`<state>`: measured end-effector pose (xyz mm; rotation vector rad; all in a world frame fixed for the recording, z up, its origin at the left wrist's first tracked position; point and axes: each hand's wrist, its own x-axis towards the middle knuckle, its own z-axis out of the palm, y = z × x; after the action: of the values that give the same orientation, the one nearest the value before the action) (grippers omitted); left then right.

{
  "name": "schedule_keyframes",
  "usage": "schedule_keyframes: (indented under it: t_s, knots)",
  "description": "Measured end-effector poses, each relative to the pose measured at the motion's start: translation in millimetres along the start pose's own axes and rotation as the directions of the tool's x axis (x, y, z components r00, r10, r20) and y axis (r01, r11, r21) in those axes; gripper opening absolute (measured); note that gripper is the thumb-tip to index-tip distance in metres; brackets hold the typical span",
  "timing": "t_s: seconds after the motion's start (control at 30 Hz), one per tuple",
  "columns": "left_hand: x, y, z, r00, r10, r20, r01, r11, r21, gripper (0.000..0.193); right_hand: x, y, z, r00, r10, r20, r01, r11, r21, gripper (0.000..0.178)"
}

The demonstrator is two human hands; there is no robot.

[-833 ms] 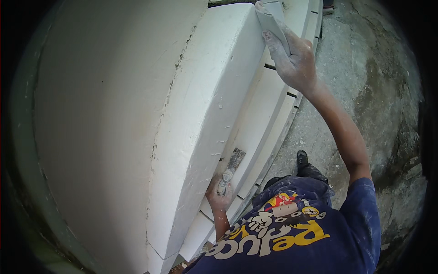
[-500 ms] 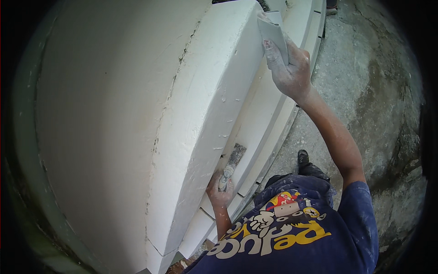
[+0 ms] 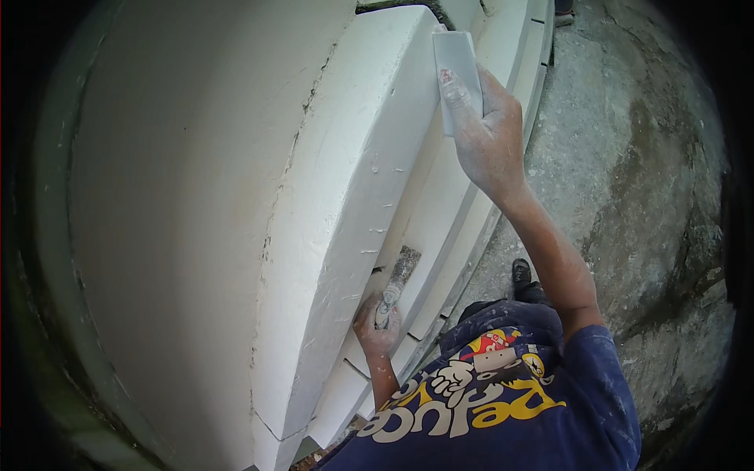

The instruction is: Sand and apply filler to a tiered wall structure.

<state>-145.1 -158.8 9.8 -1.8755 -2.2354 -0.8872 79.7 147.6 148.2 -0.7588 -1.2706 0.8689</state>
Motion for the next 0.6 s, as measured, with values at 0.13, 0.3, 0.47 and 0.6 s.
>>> schedule_keyframes:
  t_s: [0.13,0.3,0.47,0.6]
  knots:
    - [3,8,0,1.000,-0.019,-0.004,0.019,1.000,-0.015,0.030,-15,-3,11,0.999,0.016,-0.032,-0.017,1.000,-0.022,0.040]
    - [-1,1,0,1.000,0.013,-0.006,-0.013,1.000,-0.010,0.031,-4,-10,0,0.980,0.184,0.070,-0.183,0.983,-0.013,0.040]
    - [2,1,2,1.000,0.011,-0.014,-0.011,1.000,-0.003,0.031,-21,-2,20,0.994,0.052,-0.096,-0.050,0.998,0.030,0.036]
    - [4,6,-1,1.000,0.006,-0.012,-0.006,1.000,0.001,0.031,-1,-6,9,0.996,0.072,-0.049,-0.070,0.997,0.040,0.035]
